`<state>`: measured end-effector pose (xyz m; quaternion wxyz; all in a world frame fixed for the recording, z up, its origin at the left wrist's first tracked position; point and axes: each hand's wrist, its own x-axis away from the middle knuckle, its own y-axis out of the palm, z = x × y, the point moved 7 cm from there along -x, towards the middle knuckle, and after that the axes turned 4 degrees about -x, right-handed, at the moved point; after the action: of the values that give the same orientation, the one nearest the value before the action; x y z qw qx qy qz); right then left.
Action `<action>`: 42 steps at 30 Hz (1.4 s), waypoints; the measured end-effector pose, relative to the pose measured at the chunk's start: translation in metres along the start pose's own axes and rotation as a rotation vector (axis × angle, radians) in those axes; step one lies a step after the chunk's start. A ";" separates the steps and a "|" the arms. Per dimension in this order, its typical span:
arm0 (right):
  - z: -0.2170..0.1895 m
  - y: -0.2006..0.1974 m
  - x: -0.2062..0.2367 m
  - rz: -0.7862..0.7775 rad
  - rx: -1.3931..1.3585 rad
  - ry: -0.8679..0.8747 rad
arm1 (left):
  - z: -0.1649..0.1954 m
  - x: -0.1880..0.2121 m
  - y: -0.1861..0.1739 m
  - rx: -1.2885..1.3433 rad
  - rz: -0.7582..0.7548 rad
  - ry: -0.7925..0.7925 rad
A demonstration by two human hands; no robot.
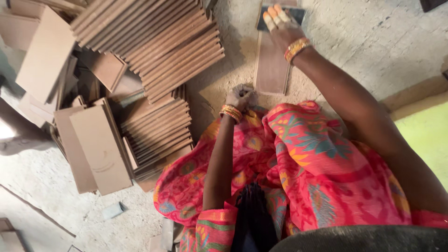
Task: The person sits on the floor and sands rectangular wooden planks using a sanding block. They hold each plank with one hand and rub the surface with the block, then place the finished plank into a nearby stack.
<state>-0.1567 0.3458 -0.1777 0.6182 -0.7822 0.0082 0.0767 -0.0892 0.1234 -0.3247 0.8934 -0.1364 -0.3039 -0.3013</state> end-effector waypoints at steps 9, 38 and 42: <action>-0.010 0.001 -0.010 -0.133 -0.087 0.142 | 0.004 0.003 0.011 -0.090 -0.247 0.036; -0.055 0.040 0.144 0.101 -0.047 -0.105 | 0.024 0.020 0.015 -0.364 -0.197 -0.135; -0.010 0.023 0.052 0.086 0.157 0.016 | 0.017 0.012 0.014 -0.400 -0.176 -0.059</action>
<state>-0.1071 0.3351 -0.2046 0.6736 -0.7310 0.0528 0.0960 -0.0807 0.1366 -0.3053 0.8095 -0.2927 -0.2749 -0.4282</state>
